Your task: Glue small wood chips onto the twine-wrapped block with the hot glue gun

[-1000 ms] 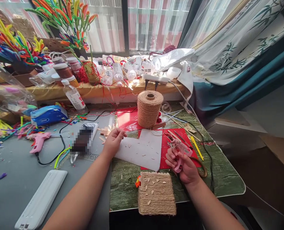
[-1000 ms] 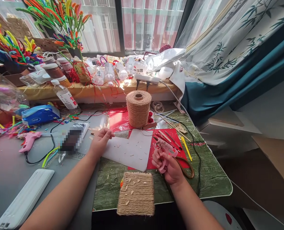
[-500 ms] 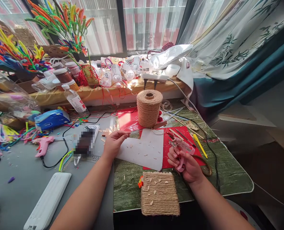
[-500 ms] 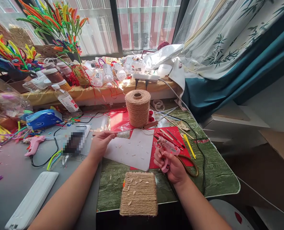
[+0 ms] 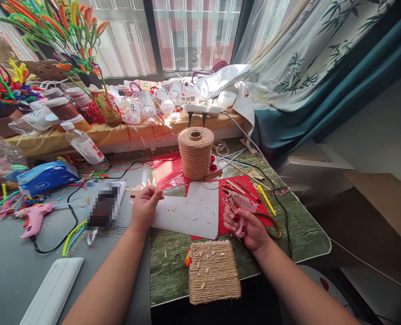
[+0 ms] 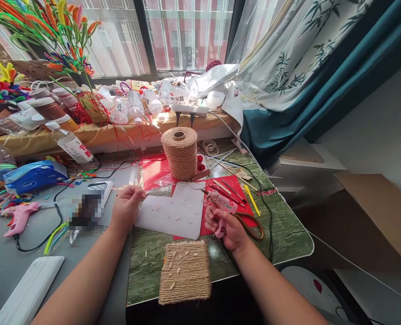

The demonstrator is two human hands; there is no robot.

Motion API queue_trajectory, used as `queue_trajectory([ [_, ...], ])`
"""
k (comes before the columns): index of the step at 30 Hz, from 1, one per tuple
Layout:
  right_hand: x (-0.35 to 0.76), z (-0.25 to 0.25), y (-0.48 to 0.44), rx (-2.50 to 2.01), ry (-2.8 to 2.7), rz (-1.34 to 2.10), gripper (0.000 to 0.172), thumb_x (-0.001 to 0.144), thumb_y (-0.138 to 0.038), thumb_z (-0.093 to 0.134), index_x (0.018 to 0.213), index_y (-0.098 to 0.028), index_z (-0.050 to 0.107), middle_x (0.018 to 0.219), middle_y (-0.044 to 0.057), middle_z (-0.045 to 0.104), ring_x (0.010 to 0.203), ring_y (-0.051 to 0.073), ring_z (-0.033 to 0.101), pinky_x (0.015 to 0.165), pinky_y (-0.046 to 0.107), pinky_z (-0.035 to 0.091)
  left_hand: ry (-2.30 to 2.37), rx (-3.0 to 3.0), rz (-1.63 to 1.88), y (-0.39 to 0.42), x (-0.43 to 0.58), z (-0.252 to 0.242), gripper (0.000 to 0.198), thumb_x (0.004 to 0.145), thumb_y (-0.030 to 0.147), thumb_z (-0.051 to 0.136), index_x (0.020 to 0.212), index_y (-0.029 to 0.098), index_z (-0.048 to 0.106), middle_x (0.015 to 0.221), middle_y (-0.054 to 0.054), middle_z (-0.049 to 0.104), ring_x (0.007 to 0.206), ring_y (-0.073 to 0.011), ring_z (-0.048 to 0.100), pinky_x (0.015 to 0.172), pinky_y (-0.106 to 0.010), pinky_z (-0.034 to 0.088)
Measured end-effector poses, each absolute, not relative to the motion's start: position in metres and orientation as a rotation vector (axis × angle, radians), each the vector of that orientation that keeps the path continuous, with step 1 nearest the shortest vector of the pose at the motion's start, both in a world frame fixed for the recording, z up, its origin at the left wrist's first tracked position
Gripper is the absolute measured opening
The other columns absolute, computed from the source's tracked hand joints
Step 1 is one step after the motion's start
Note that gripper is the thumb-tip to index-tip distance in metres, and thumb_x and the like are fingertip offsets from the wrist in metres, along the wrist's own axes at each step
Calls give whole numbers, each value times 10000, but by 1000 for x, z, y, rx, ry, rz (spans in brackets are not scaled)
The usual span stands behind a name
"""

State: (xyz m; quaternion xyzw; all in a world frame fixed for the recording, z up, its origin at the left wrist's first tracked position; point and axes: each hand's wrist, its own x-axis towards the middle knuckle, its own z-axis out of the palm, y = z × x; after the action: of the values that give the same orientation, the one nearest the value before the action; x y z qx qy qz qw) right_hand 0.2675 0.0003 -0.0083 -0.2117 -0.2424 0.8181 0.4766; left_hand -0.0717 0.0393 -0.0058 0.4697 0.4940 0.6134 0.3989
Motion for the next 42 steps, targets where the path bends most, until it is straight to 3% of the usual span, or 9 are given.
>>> queue_trajectory([
  [4,267,-7,1,-508,-595,1992,214,868,-299,738,789,-201,566,792,-5,477,579,105,315,518,240,373,1292,1171,1516,40,-72,-5,237,732,391,895,793,202,766,836,-55,768,827,-211,704,843,-354,546],
  [12,268,-4,0,-491,-591,1985,211,860,-291,746,782,-193,576,785,-6,472,579,104,300,514,238,363,1210,1066,1492,41,-68,-3,268,798,407,855,966,206,798,993,-93,810,923,-217,745,849,-353,567],
  [18,268,-2,-1,-514,-592,1992,219,872,-299,744,777,-203,572,781,-7,449,576,117,293,507,263,359,1295,999,1506,42,-66,0,307,697,408,919,815,179,751,803,-51,771,777,-184,723,791,-333,560],
  [23,266,-4,0,-510,-587,1990,232,863,-298,752,771,-204,560,778,-8,451,577,115,291,505,256,348,1290,1005,1510,43,-67,-2,316,688,405,918,795,187,716,791,-31,749,766,-176,705,778,-321,540],
  [30,266,-3,0,-509,-577,1985,218,851,-294,767,777,-193,589,772,-10,441,580,110,280,506,244,324,1321,1105,1529,42,-68,-6,335,885,506,728,735,215,659,727,-19,673,723,-166,617,763,-308,498],
  [35,266,-3,0,-513,-588,1979,223,868,-300,748,770,-189,581,782,-9,437,580,108,269,516,247,323,1374,1284,1480,38,-68,-3,491,972,557,583,606,230,586,628,-19,591,661,-183,559,725,-323,469],
  [42,266,-4,0,-517,-605,1971,217,869,-304,745,773,-196,582,783,-8,435,582,115,256,517,253,320,1320,1291,1419,39,-67,0,306,833,496,803,875,203,724,824,-39,706,785,-182,632,776,-310,501],
])
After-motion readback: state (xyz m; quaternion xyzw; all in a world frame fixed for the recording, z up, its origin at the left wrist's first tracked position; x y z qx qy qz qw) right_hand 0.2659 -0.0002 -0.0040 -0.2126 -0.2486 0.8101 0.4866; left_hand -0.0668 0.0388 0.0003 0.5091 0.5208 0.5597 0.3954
